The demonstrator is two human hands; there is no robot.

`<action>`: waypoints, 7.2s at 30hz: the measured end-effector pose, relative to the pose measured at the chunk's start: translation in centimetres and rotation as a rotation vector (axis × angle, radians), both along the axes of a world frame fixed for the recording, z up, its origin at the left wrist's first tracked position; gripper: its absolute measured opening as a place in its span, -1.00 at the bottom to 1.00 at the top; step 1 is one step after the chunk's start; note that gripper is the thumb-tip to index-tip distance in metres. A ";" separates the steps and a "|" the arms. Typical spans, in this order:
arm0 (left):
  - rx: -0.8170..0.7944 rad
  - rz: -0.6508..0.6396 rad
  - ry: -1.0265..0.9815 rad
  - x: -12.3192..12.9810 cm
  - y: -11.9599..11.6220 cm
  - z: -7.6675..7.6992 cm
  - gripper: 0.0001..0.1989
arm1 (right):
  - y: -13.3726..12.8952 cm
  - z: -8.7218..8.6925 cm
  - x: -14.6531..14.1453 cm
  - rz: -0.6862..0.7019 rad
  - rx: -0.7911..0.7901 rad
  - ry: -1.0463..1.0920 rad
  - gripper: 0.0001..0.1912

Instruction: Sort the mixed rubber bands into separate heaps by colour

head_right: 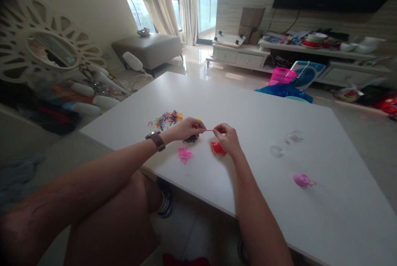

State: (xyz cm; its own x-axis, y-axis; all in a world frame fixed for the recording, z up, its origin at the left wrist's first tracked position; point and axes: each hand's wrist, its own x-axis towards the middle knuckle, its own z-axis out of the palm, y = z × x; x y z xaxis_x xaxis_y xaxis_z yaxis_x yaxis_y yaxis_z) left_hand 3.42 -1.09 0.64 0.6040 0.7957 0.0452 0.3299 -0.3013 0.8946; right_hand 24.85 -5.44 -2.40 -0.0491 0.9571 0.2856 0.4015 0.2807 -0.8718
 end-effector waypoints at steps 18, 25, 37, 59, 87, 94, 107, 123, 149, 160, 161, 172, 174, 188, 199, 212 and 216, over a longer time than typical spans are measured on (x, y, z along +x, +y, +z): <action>-0.008 0.369 0.049 -8.6 2.1 2.1 -0.82 | 0.2 -0.2 3.6 0.118 -0.204 -0.346 -0.79; -0.100 0.787 0.000 -15.2 3.2 2.3 -0.81 | -0.2 -0.5 2.3 0.301 -0.207 -0.360 -0.77; 0.055 0.559 0.393 -17.6 2.6 -1.7 -0.71 | 0.2 -0.2 1.9 0.103 0.009 -0.343 -0.86; 0.093 0.732 0.431 -17.0 2.9 -0.5 -0.78 | 0.3 -0.7 1.7 0.124 0.015 -0.408 -0.80; 0.047 0.533 0.517 -14.7 2.7 -1.7 -0.88 | 0.1 -0.5 1.5 0.138 -0.034 -0.409 -0.77; 0.084 0.520 0.629 -15.0 2.7 -2.1 -0.75 | -0.1 -0.3 1.3 0.155 -0.056 -0.414 -0.78; 0.081 0.514 0.530 -15.7 3.2 -1.9 -0.78 | -0.1 -0.4 1.3 0.166 -0.070 -0.367 -0.81; 0.051 0.503 0.434 -16.3 3.3 -1.7 -0.76 | 0.0 -0.5 1.4 0.169 -0.067 -0.402 -0.80; -0.007 0.202 0.481 -15.2 2.6 -0.4 -0.77 | 0.1 -0.8 1.6 0.162 -0.039 -0.452 -0.80; -0.055 0.196 0.658 -14.0 1.9 -0.8 -0.90 | 0.0 -0.7 1.5 0.179 -0.027 -0.413 -0.79; -0.060 0.195 0.651 -14.0 2.0 -0.8 -0.91 | 0.0 -0.7 1.5 0.182 -0.025 -0.408 -0.78; -0.242 0.097 0.238 -12.1 0.9 0.0 -0.79 | -0.1 -0.1 0.8 0.158 -0.018 -0.381 -0.83; -0.301 0.034 0.145 -10.7 0.4 -0.2 -0.76 | -0.4 0.5 0.0 0.177 -0.010 -0.315 -0.83; -0.520 -0.136 -0.088 -3.5 -1.8 0.9 -0.66 | -1.8 0.9 -3.2 0.434 -0.022 -0.011 -0.71; -0.407 -0.094 -0.057 -3.7 -1.3 0.8 -0.74 | -1.3 1.0 -2.4 0.313 0.002 -0.001 -0.69; -0.395 -0.047 -0.084 -3.6 -1.5 0.2 -0.61 | -0.9 0.4 -2.4 0.242 -0.005 0.088 -0.69; -0.348 -0.050 -0.069 -3.1 -1.9 0.5 -0.67 | -0.9 0.5 -2.5 0.225 -0.003 0.081 -0.71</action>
